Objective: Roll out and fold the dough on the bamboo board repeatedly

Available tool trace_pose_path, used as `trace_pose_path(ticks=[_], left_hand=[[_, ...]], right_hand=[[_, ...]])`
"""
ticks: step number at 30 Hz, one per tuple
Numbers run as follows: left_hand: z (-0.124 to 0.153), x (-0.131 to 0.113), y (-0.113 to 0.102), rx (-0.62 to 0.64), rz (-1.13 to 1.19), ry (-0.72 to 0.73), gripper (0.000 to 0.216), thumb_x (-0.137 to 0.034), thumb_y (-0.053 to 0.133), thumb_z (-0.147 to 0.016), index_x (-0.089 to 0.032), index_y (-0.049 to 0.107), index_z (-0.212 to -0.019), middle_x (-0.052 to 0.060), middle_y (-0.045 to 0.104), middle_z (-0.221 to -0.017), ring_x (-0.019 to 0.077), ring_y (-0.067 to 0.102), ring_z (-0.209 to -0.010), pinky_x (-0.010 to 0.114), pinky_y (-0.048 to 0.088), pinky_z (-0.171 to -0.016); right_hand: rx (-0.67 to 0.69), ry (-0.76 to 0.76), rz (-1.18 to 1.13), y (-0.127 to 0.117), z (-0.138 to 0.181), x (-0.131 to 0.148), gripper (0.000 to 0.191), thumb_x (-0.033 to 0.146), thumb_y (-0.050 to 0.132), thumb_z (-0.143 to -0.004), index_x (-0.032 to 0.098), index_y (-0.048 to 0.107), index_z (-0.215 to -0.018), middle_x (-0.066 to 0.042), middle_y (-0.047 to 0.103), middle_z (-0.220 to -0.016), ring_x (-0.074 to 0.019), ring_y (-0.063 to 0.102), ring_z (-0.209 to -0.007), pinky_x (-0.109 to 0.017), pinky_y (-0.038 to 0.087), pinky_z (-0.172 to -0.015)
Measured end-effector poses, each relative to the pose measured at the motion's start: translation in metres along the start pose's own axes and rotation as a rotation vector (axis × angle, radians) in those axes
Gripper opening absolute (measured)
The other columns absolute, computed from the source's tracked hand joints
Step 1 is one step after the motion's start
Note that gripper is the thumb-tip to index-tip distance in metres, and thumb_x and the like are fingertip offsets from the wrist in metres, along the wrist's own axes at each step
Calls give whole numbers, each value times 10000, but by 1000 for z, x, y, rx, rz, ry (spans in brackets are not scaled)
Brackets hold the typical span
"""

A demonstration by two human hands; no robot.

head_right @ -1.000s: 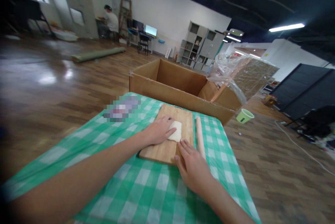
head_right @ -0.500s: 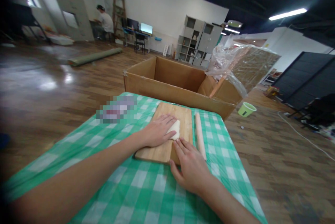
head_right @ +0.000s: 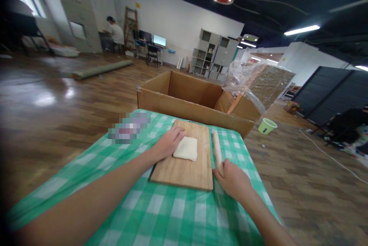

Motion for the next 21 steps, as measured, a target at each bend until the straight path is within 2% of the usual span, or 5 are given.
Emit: trace_pose_path(ticks=[3, 8, 14, 16, 21], left_hand=[[-5, 11, -8, -106, 42, -21, 352, -360, 343, -1055, -202, 650, -1124, 103, 690, -1162, 243, 637, -1154, 430, 488, -1073], [-7, 9, -25, -254, 52, 5, 304, -324, 357, -1045, -220, 622, -1152, 94, 663, -1196, 238, 610, -1192, 420, 478, -1097], [0, -17, -50, -424, -119, 148, 329, -314, 392, -1027, -181, 554, -1280, 145, 535, -1382, 262, 490, -1351, 433, 377, -1186], [1, -19, -51, -352, -232, 160, 318, -324, 397, -1026, -180, 587, -1237, 146, 576, -1332, 276, 527, -1297, 440, 395, -1152], [1, -5, -37, 110, -536, 35, 426, -377, 328, -1047, -194, 689, -914, 107, 723, -920, 270, 681, -904, 397, 498, -827]], right_hand=[[60, 24, -3, 10, -8, -10, 329, 441, 433, -1000, 219, 599, -824, -153, 747, -854, -291, 709, -768, -350, 415, -607], [-71, -81, -223, 2, -12, -24, 288, 430, 354, -1033, 259, 511, -864, -75, 690, -750, -259, 657, -701, -341, 409, -602], [4, -379, -280, -27, -11, 23, 196, 375, 349, -1060, 250, 494, -1019, -54, 708, -910, -228, 655, -798, -321, 438, -688], [26, -420, -205, -30, -18, 38, 189, 342, 355, -1060, 234, 506, -1028, -75, 705, -949, -240, 653, -862, -326, 440, -735], [55, -537, -105, -31, -40, 46, 215, 306, 363, -1069, 192, 545, -1068, -113, 682, -1073, -238, 625, -968, -332, 430, -832]])
Point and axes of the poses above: each hand's wrist, its own z-axis away from the middle knuckle, its own y-axis out of the palm, x = y × z, the point moved 2 cm from there along -z, towards the middle knuckle
